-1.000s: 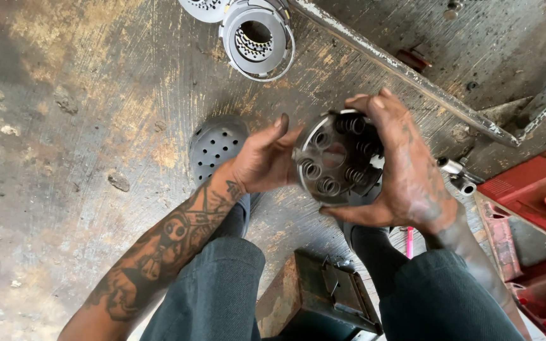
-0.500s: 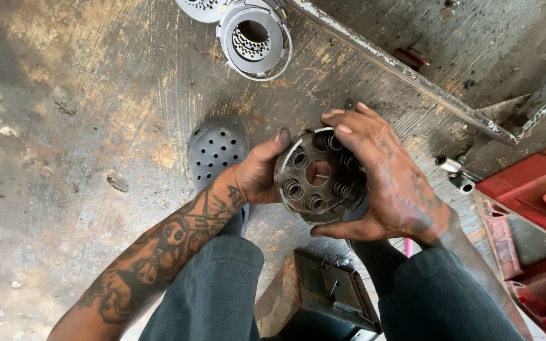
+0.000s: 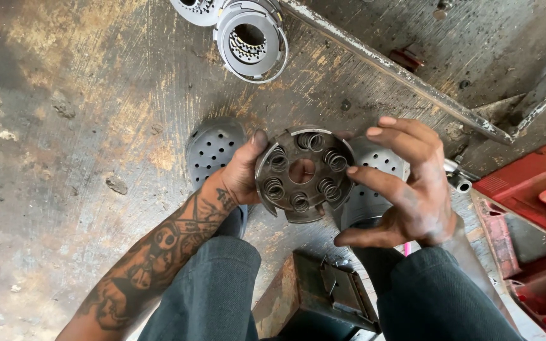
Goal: Cleaning and inspecting motorcycle engine components, specifically the clutch assembly.
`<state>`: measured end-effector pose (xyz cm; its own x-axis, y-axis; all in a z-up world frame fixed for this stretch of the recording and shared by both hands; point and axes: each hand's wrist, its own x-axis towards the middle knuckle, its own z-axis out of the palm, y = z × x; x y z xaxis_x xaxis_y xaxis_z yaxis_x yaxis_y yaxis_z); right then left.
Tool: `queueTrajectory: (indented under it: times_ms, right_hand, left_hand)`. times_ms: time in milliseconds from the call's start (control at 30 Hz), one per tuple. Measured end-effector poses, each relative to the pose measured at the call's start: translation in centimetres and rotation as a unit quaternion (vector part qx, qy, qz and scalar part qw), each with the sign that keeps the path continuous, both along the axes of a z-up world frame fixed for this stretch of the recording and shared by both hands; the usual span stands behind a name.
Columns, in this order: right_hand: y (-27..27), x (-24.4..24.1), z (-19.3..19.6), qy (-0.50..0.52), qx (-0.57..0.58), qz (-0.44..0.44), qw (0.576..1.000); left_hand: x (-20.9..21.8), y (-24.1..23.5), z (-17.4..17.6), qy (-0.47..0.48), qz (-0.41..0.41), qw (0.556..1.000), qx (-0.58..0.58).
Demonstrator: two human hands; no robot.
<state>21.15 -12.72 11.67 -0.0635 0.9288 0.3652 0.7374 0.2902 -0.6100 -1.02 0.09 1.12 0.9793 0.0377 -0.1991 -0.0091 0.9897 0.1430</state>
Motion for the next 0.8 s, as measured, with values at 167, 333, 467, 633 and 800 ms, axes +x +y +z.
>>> queueTrajectory:
  times_ms: [167, 333, 467, 633, 800]
  right_hand:
    - [0.3, 0.1, 0.3, -0.043, -0.009, 0.020, 0.999]
    - [0.5, -0.1, 0.6, -0.038, -0.025, 0.020, 0.999]
    - [0.7, -0.3, 1.2, -0.035, -0.020, 0.021, 0.999]
    - [0.8, -0.4, 1.6, -0.025, -0.030, 0.019, 0.999]
    - [0.1, -0.2, 0.0, -0.022, -0.005, 0.010, 1.000]
  left_hand:
    - [-0.9, -1.0, -2.3, 0.052, 0.025, 0.998, -0.024]
    - [-0.8, -1.2, -2.0, 0.055, 0.000, 0.998, -0.034]
    - [-0.8, -1.3, -2.0, 0.032, 0.003, 0.998, -0.051]
    - [-0.8, -1.3, -1.8, 0.033, -0.009, 0.998, -0.043]
    - [-0.7, -1.5, -1.9, 0.032, -0.008, 0.998, -0.044]
